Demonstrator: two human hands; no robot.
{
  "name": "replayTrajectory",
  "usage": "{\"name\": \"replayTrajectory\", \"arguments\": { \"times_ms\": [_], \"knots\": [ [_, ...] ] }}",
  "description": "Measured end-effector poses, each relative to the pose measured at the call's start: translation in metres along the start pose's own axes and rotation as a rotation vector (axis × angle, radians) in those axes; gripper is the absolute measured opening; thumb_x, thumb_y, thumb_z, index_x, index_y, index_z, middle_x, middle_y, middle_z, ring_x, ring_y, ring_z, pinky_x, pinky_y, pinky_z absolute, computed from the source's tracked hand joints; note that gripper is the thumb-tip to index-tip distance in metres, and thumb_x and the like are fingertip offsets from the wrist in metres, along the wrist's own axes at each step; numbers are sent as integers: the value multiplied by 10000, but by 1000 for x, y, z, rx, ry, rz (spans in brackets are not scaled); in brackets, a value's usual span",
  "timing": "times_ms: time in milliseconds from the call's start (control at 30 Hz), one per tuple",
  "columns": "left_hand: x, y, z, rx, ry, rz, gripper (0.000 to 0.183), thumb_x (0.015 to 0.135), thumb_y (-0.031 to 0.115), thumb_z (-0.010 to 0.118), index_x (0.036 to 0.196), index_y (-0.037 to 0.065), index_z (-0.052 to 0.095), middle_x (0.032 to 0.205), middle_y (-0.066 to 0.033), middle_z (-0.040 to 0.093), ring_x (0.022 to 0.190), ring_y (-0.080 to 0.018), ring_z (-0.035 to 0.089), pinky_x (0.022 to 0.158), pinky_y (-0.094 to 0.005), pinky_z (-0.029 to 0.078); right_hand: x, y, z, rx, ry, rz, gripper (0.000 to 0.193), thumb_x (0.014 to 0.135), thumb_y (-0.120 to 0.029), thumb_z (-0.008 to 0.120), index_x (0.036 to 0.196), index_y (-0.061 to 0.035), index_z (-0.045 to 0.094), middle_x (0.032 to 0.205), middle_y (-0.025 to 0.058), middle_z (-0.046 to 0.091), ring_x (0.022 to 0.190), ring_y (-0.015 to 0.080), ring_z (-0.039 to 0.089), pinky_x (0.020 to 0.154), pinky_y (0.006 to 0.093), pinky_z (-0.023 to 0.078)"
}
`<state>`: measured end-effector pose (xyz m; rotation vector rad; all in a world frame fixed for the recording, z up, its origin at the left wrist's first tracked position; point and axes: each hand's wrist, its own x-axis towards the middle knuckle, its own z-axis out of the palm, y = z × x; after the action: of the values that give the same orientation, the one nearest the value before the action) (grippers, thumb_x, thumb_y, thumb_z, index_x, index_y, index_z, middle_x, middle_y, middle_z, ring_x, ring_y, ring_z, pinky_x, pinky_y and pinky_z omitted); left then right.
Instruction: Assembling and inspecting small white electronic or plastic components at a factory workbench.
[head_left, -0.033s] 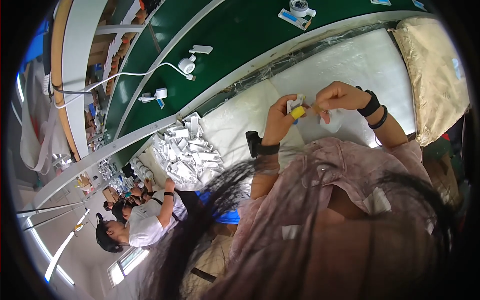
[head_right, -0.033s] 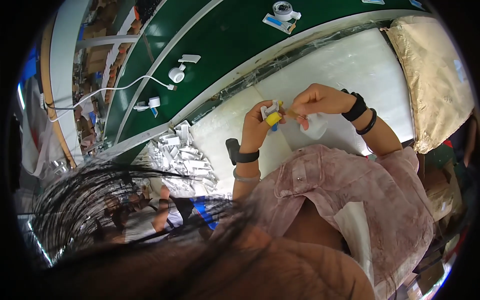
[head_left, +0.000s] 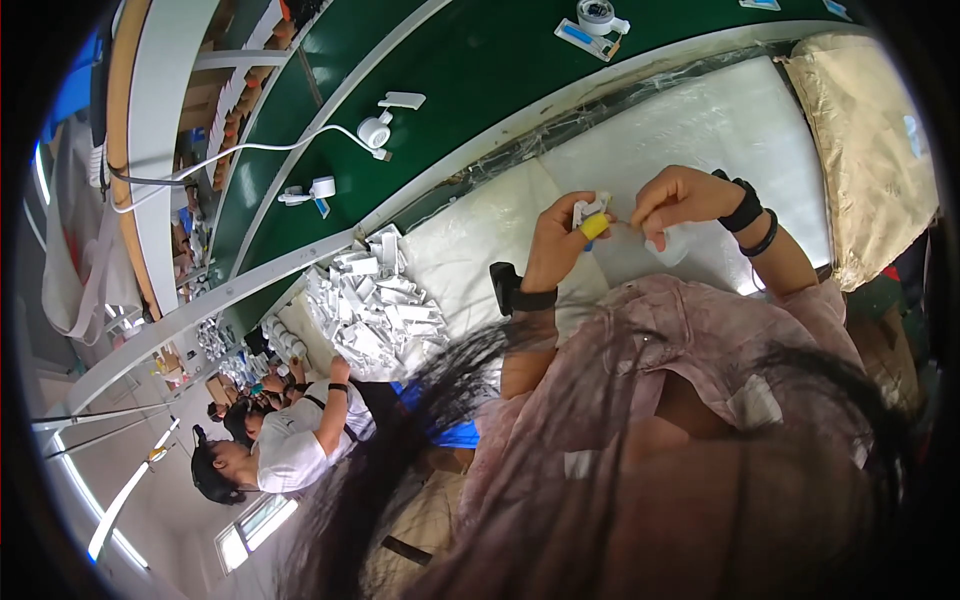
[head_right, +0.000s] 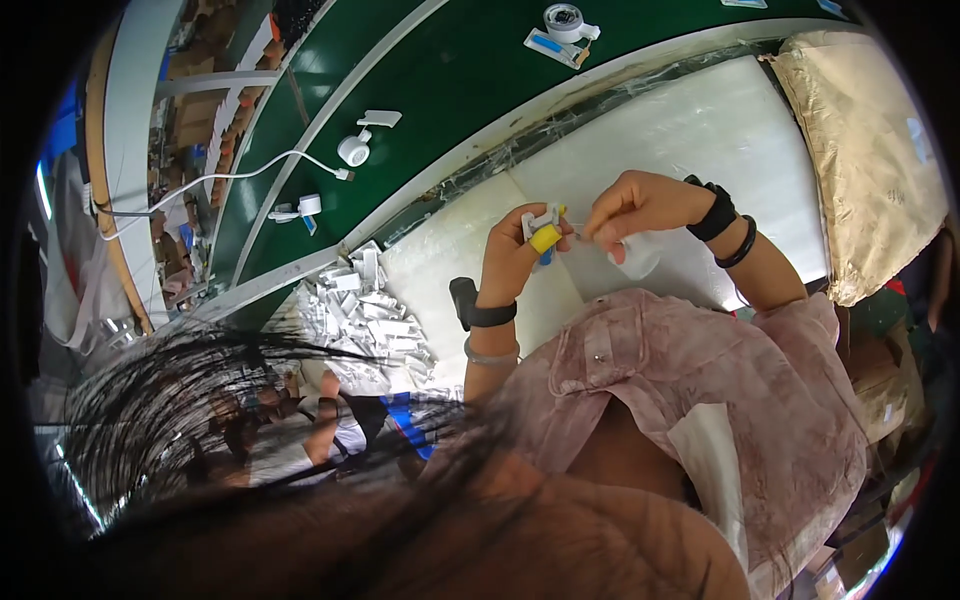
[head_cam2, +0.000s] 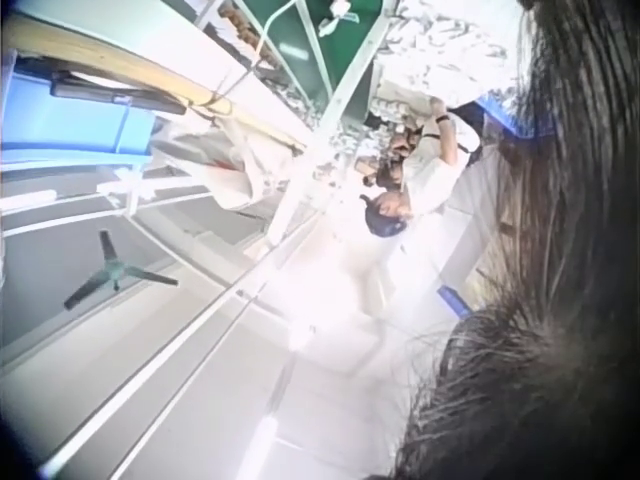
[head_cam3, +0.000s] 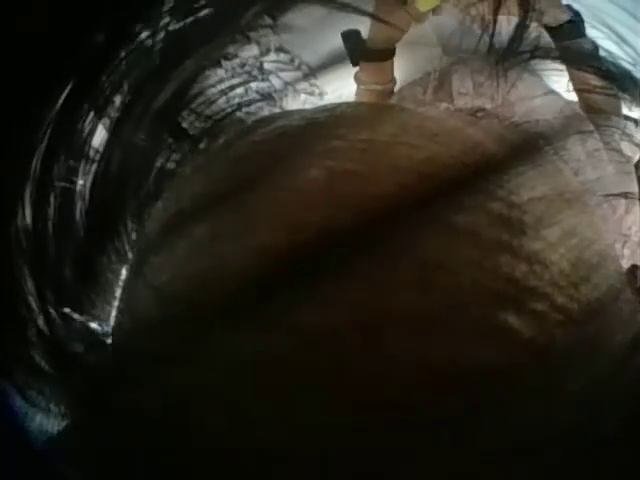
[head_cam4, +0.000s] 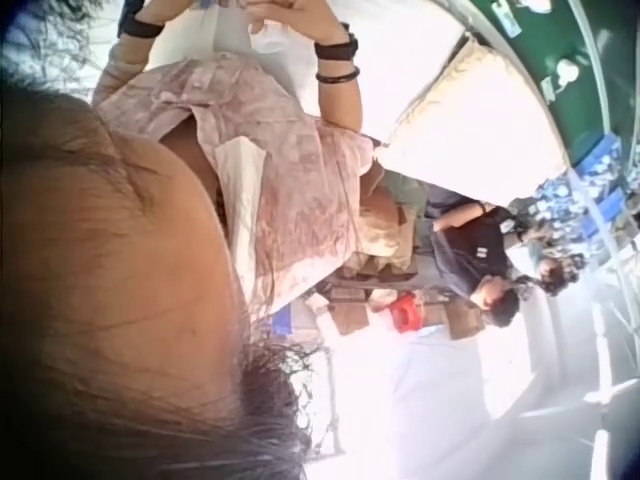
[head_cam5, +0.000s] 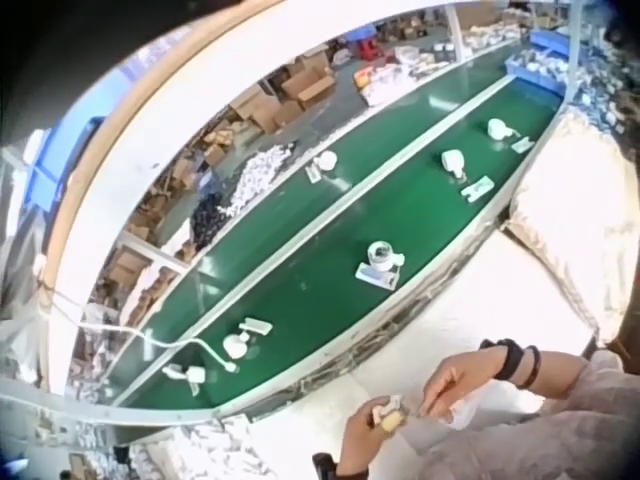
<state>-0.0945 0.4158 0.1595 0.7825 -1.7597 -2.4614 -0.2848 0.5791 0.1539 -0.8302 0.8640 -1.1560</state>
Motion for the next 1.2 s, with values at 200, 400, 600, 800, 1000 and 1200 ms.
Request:
{"name": "replayTrajectory", "arguments": {
  "times_ms": [200,400,600,800,1000,1200],
  "knots": [
    [-11,2,20,99,27,-40,217,946,135,555,1121,7,567,894,-99,657,700,-145,627,637,-272,536,-5,0,25,-931,296,-138,107,793,-93,692,840,-53,604,736,54,630,591,220,596,589,314,462],
    [-14,1,40,-88,170,-63,196,971,180,497,1078,22,542,798,-71,602,581,-137,569,506,-286,511,0,12,46,-1099,833,-515,145,791,-74,687,909,-73,603,785,71,608,731,285,578,637,375,460],
    [-21,-1,46,-10,130,49,213,924,38,426,1119,-4,499,863,-93,602,595,-148,566,526,-285,515,-1,30,56,-952,823,-675,182,789,-35,693,953,-63,619,879,99,599,789,270,583,672,354,463],
    [-26,7,58,33,102,61,241,882,-36,465,1121,-8,463,898,-71,565,665,-107,535,540,-252,479,-6,25,59,-986,801,-742,194,756,-33,722,932,-69,648,875,87,586,818,277,563,720,358,455],
    [-27,4,63,16,65,58,407,816,-55,453,1219,-6,424,951,-84,560,724,-121,541,591,-261,509,-9,27,59,-957,881,-757,219,713,-19,754,910,-86,686,884,69,561,857,271,530,736,347,451],
    [-28,2,62,86,58,89,462,828,-35,471,1280,-12,382,959,-90,563,739,-122,543,598,-256,508,-11,27,55,-932,824,-787,218,716,-21,756,912,-86,687,885,64,562,867,270,528,750,348,448]
  ]
}}
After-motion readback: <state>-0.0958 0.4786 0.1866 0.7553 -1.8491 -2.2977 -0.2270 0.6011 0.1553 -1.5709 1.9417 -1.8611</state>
